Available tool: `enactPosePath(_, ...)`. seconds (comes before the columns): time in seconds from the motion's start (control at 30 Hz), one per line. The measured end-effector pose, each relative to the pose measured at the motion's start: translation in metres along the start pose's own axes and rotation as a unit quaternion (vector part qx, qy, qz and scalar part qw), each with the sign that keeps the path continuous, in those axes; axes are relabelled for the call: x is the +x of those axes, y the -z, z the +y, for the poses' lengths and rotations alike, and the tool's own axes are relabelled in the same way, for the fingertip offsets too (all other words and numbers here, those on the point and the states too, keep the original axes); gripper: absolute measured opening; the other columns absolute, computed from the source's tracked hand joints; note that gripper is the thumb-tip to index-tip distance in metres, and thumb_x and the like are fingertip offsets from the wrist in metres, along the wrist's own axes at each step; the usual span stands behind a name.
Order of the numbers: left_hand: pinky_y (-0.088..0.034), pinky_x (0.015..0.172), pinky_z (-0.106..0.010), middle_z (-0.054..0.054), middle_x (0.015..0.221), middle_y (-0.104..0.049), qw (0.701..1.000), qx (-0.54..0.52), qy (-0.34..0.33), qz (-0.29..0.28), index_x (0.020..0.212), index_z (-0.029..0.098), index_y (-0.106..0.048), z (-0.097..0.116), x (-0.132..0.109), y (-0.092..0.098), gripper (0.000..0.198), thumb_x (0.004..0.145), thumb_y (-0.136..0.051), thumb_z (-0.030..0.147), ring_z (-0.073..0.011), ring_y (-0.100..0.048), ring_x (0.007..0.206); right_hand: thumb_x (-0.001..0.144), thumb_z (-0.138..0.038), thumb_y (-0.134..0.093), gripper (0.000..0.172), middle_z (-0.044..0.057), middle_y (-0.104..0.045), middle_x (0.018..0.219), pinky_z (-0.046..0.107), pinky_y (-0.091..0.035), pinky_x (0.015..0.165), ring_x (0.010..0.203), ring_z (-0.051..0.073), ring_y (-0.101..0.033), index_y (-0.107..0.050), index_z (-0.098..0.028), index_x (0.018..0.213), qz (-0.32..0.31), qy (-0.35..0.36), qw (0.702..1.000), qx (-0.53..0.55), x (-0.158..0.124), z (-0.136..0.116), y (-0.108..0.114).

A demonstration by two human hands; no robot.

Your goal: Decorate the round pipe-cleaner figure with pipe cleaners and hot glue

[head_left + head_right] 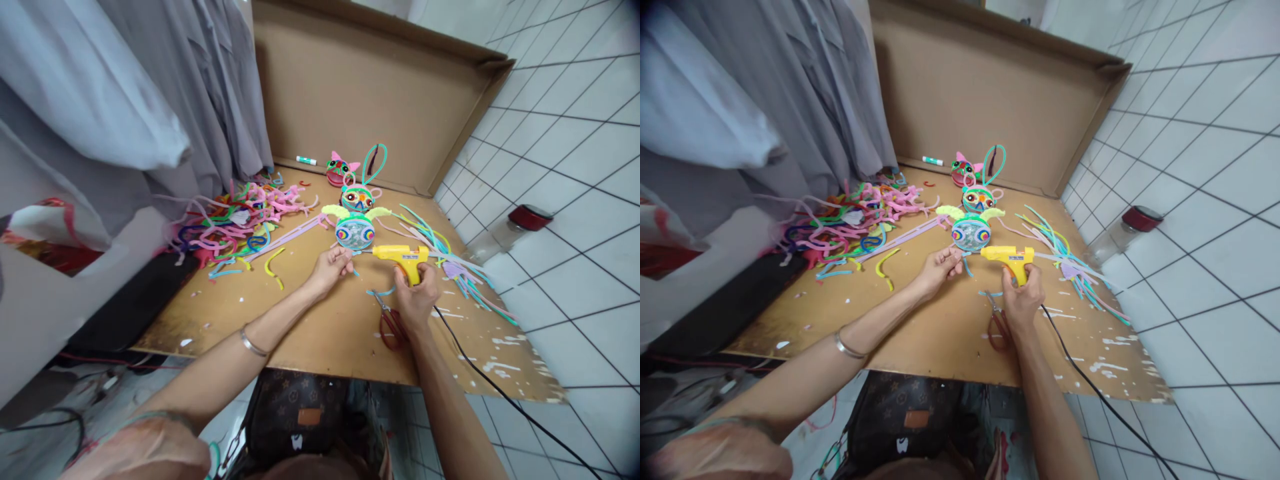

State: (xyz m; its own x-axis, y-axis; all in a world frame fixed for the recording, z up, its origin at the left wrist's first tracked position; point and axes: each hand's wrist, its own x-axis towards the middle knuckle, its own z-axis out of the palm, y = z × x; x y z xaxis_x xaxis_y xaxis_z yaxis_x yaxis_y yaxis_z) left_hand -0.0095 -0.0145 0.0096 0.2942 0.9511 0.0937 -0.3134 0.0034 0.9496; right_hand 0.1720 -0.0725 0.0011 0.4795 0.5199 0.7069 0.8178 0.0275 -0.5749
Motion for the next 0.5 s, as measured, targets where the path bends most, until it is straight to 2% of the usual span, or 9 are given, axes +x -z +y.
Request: enactPosePath(0.5,-0.024,0.048,-0.021,0.004,0.053,-0.054,1.000,-0.001,-0.006,-0.007,0.074,0.016,-0.055,-0.0007,0.0008,-0.0002,0.049,0.066,-0.072,0.061,-0.0057,-0.035,0.046,0.075,-0.052,-0.058,0.040,0.008,-0.065,0.086,0.033,-0.046,0.070,0.073,0.021,-0.060,-0.055,-0.018,0.095,-0.007,0.006,1.000,-0.006,0.0003,-0.0005,-0.0010)
